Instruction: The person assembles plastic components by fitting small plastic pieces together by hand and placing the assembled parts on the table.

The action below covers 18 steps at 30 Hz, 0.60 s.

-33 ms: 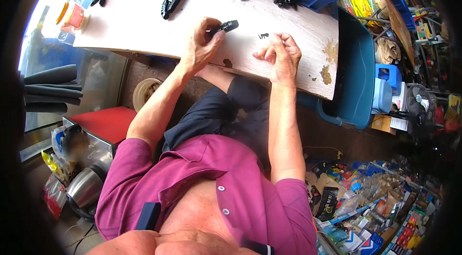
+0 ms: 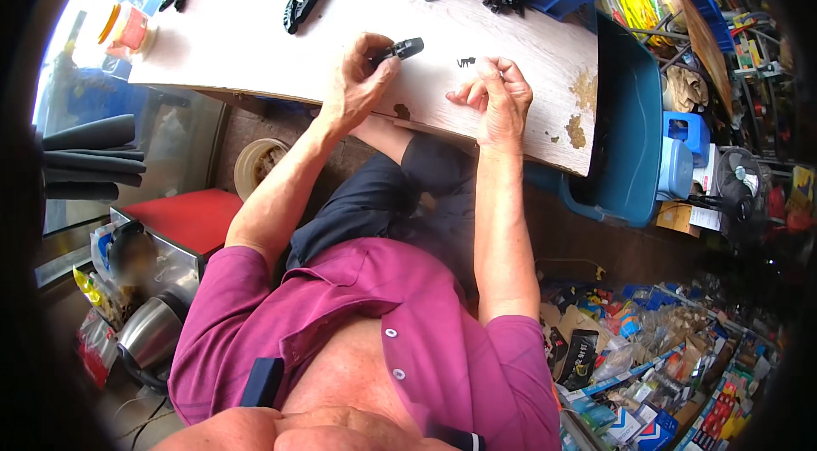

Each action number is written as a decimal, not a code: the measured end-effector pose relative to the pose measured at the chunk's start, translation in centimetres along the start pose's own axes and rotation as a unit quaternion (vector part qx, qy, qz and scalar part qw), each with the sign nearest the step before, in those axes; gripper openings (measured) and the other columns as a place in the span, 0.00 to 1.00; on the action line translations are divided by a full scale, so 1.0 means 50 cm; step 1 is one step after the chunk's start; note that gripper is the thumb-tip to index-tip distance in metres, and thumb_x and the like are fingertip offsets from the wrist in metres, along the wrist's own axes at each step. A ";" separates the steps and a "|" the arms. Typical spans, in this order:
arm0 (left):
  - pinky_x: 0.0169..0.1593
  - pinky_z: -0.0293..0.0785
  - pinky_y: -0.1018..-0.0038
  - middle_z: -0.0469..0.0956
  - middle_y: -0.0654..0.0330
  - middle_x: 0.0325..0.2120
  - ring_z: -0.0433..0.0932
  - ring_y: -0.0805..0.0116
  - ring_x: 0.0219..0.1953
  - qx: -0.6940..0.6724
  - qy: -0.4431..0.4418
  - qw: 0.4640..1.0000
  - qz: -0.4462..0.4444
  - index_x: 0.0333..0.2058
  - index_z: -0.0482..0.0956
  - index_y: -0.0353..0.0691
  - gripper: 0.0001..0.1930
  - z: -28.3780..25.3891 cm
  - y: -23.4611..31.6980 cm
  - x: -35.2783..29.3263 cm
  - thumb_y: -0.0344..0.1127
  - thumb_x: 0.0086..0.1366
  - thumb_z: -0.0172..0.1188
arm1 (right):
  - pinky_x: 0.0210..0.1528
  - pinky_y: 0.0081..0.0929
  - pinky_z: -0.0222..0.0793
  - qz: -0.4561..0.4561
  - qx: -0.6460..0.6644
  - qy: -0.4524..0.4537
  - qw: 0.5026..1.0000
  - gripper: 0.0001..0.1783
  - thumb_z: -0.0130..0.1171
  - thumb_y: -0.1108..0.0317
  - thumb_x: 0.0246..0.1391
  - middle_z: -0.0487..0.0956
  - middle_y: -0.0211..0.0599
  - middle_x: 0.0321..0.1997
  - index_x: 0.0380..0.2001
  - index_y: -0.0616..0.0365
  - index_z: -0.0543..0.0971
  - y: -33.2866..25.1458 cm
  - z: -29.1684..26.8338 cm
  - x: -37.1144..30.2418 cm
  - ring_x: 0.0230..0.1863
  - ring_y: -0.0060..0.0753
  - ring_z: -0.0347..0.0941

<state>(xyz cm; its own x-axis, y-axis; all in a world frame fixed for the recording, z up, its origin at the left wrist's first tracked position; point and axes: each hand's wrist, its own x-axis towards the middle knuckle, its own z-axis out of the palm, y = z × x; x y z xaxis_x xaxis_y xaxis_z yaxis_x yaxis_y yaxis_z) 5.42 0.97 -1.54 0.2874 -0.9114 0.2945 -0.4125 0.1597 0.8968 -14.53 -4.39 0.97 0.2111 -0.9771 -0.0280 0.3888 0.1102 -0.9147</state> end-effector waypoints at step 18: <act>0.40 0.74 0.81 0.79 0.60 0.34 0.78 0.76 0.33 -0.457 -0.122 0.860 -0.190 0.43 0.75 0.35 0.12 0.058 0.071 -0.009 0.27 0.60 0.62 | 0.26 0.14 0.65 -0.030 0.038 0.019 0.999 0.07 0.65 0.68 0.53 0.77 0.27 0.25 0.34 0.56 0.79 0.016 0.017 -0.009 0.20 0.16 0.67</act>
<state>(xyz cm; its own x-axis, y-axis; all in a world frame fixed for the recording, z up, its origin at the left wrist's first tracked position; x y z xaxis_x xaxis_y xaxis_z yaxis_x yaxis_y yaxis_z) 1.30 0.84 0.57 0.0146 -0.9984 -0.0547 0.5556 -0.0374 0.8306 -13.55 -3.69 0.58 0.1510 -0.9885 0.0096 0.4667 0.0627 -0.8822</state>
